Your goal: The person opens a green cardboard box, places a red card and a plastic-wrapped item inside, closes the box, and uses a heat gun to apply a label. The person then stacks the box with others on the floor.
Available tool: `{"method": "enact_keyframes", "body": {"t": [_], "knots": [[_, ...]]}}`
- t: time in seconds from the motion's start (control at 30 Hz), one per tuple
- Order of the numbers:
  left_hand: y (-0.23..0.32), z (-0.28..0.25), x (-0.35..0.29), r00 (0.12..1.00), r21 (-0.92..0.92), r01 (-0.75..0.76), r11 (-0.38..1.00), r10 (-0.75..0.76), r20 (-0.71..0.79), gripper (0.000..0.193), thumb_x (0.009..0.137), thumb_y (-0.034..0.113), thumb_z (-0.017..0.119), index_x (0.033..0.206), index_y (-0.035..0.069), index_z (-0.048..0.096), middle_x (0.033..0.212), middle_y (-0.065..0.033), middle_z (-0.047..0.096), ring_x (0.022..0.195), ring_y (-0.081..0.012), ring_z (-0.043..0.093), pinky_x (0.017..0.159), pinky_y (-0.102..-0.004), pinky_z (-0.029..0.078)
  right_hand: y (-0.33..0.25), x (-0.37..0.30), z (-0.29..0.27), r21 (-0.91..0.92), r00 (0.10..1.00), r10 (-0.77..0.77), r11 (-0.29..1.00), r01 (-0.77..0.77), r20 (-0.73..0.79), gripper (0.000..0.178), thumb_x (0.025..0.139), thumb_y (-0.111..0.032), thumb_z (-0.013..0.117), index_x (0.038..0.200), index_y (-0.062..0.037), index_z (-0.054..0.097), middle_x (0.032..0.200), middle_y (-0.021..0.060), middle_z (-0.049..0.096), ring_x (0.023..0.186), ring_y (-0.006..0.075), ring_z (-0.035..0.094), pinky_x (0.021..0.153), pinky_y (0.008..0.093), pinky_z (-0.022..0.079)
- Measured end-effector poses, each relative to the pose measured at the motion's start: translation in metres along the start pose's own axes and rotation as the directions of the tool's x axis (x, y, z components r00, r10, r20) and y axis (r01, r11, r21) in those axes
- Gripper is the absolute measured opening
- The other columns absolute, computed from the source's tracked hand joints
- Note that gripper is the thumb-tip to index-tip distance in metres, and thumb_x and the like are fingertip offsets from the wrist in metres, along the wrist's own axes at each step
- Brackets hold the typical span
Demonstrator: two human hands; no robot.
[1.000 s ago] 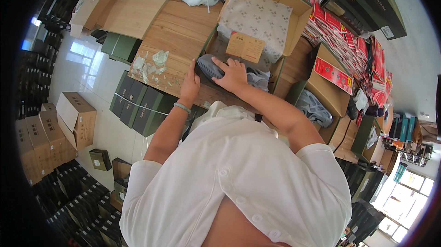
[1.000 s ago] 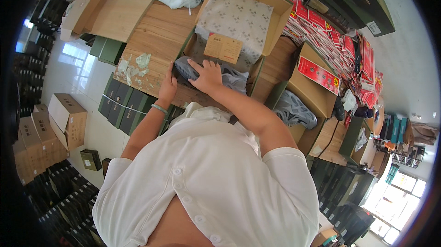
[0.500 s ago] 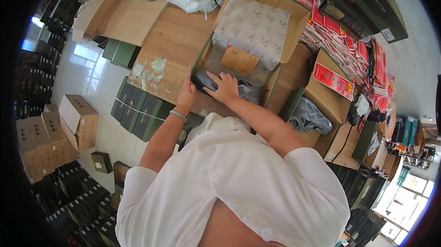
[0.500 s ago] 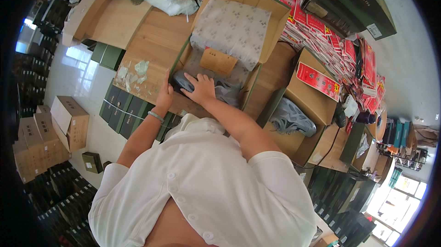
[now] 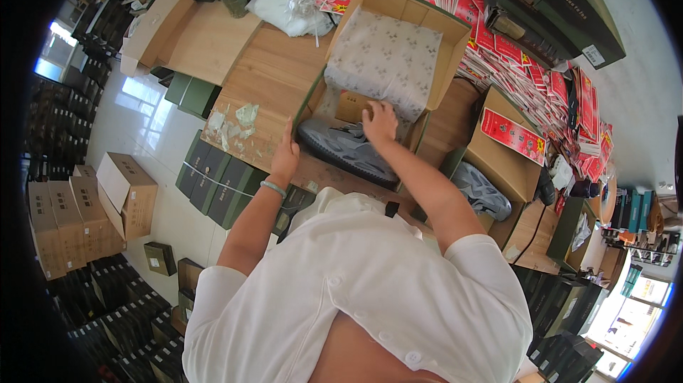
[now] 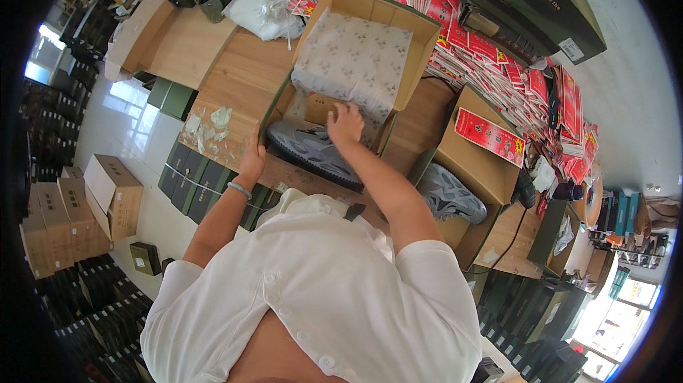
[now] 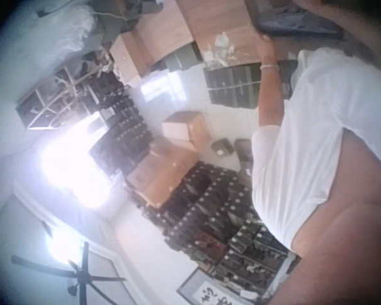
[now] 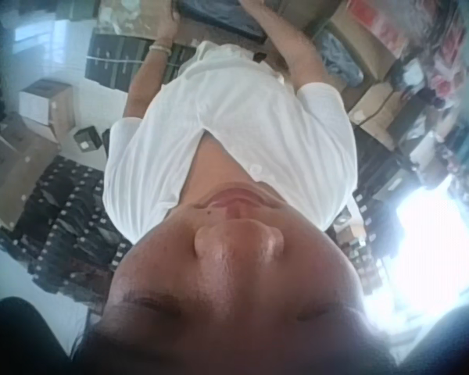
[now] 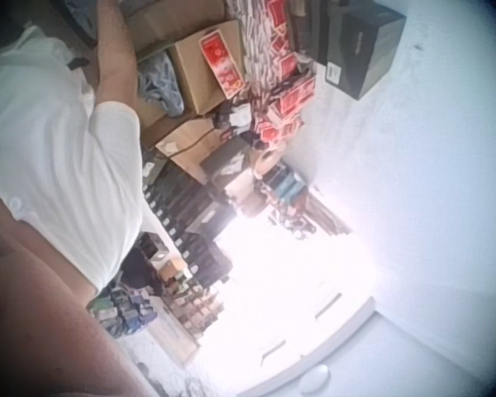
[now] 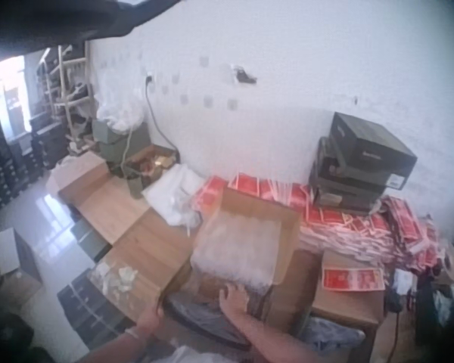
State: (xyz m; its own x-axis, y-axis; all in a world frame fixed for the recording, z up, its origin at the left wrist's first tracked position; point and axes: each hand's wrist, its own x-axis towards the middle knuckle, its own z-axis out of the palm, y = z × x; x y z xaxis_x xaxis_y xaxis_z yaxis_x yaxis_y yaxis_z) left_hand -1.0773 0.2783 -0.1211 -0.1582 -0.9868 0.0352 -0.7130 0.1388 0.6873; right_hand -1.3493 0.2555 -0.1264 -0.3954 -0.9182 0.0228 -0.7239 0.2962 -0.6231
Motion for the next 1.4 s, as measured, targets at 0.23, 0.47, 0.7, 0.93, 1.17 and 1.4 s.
{"method": "enact_keyframes", "body": {"t": [0.23, 0.47, 0.7, 0.93, 1.17, 1.4], "knots": [[0.000, 0.000, -0.003, 1.000, -0.061, 0.013, 0.998, -0.013, 0.010, 0.066, 0.093, 0.010, 0.040, 0.153, 0.026, 0.017, 0.127, -0.0304, 0.052, 0.109, -0.0478, 0.053, 0.091, -0.0498, 0.044, 0.067, 0.046, 0.018, 0.243, 0.859, 0.147, 0.923, -0.297, 0.491, 0.043, 0.092, -0.036, 0.058, 0.126, -0.0092, 0.060, 0.125, 0.0163, 0.058, 0.116, 0.0315, 0.054, 0.096, 0.0426, 0.044], [-0.002, -0.002, -0.004, 0.998, -0.049, 0.049, 0.998, -0.047, 0.053, 0.066, 0.093, 0.011, 0.040, 0.153, 0.026, 0.017, 0.129, -0.0306, 0.050, 0.112, -0.0467, 0.053, 0.090, -0.0493, 0.045, 0.055, 0.037, 0.004, 0.081, 0.874, 0.247, 0.948, -0.307, 0.417, 0.037, 0.092, -0.034, 0.057, 0.113, -0.0047, 0.067, 0.116, 0.0222, 0.063, 0.107, 0.0364, 0.059, 0.095, 0.0424, 0.045], [0.052, -0.004, 0.014, 0.962, 0.507, -0.158, 0.847, 0.249, -0.116, 0.062, 0.086, 0.006, 0.051, 0.145, 0.018, 0.037, 0.129, -0.0262, 0.047, 0.121, -0.0439, 0.041, 0.101, -0.0534, 0.033, 0.066, -0.030, -0.064, 0.300, 0.959, -0.032, 0.952, -0.056, 0.282, 0.031, 0.090, -0.024, 0.059, 0.115, -0.0061, 0.064, 0.120, 0.0221, 0.057, 0.111, 0.0372, 0.056, 0.097, 0.0409, 0.045], [0.118, 0.075, 0.106, 0.883, 0.228, -0.458, 0.859, 0.409, 0.232, 0.046, 0.094, 0.020, 0.049, 0.139, 0.013, 0.042, 0.142, -0.0161, 0.042, 0.133, -0.0362, 0.035, 0.111, -0.0532, 0.025, 0.058, -0.109, -0.119, 0.226, 0.976, -0.148, 0.968, 0.109, 0.163, 0.033, 0.094, -0.024, 0.055, 0.120, -0.0060, 0.061, 0.131, 0.0188, 0.052, 0.125, 0.0346, 0.046, 0.103, 0.0405, 0.040], [0.146, 0.129, 0.180, 0.842, 0.469, -0.523, 0.711, 0.347, 0.414, 0.054, 0.102, 0.046, 0.027, 0.148, 0.017, 0.031, 0.156, -0.0111, 0.023, 0.144, -0.0321, 0.020, 0.115, -0.0525, 0.017, 0.056, -0.150, -0.122, 0.016, 0.973, -0.065, 0.998, 0.063, 0.221, 0.043, 0.095, -0.030, 0.053, 0.134, -0.0102, 0.050, 0.143, 0.0161, 0.041, 0.137, 0.0359, 0.034, 0.111, 0.0540, 0.026], [0.173, 0.126, 0.198, 0.782, 0.407, -0.574, 0.711, 0.328, 0.531, 0.055, 0.102, 0.046, 0.028, 0.149, 0.018, 0.030, 0.156, -0.0121, 0.023, 0.143, -0.0352, 0.020, 0.115, -0.0544, 0.015, 0.072, -0.174, -0.145, 0.106, 0.998, 0.060, 0.993, -0.061, 0.009, 0.038, 0.092, -0.024, 0.058, 0.127, -0.0086, 0.055, 0.135, 0.0174, 0.049, 0.131, 0.0390, 0.041, 0.108, 0.0484, 0.034]]}}
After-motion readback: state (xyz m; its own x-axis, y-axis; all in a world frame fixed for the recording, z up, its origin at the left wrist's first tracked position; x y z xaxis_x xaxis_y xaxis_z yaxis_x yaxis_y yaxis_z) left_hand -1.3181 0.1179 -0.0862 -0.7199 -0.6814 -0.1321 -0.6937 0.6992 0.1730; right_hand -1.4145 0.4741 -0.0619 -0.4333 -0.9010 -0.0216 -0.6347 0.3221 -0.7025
